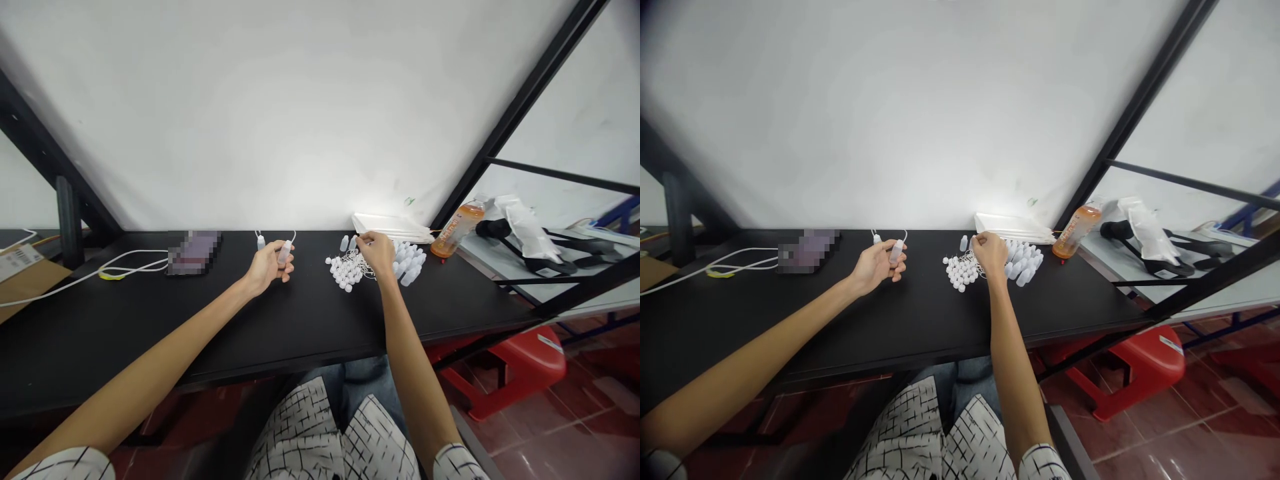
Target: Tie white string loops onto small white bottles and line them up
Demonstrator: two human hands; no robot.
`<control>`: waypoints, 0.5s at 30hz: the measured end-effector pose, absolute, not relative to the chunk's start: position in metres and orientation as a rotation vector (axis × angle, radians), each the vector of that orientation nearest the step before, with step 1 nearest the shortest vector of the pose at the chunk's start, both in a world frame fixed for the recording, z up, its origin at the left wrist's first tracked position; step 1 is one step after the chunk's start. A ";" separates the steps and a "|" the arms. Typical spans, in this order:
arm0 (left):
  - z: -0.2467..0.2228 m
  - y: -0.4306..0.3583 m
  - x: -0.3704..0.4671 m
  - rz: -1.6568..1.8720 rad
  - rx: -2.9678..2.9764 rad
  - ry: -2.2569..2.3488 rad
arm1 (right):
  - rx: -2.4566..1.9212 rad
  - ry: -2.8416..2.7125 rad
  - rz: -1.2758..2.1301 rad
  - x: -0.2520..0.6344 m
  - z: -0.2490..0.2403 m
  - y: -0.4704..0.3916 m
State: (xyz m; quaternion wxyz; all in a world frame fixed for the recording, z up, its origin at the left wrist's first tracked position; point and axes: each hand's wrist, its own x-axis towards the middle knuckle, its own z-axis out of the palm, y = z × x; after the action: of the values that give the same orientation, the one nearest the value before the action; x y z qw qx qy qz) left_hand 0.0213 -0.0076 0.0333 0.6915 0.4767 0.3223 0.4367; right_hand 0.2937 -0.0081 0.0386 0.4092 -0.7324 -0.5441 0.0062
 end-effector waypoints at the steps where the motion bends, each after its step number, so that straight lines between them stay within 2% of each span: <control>1: 0.033 -0.008 0.022 0.965 1.067 0.742 | -1.903 -1.385 0.010 0.296 0.038 -0.008; 7: 0.031 -0.009 0.026 0.972 1.181 0.910 | -1.894 -1.722 0.079 0.276 0.033 -0.010; 15: 0.029 -0.015 0.028 1.055 1.315 0.905 | -1.834 -2.172 -0.249 0.240 0.019 -0.002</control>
State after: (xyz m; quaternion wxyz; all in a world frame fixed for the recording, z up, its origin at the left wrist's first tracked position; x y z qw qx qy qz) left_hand 0.0284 -0.0152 0.0288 0.5759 0.5618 0.3867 0.4507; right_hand 0.2403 -0.0018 0.0193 0.1433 -0.6361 -0.7532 -0.0865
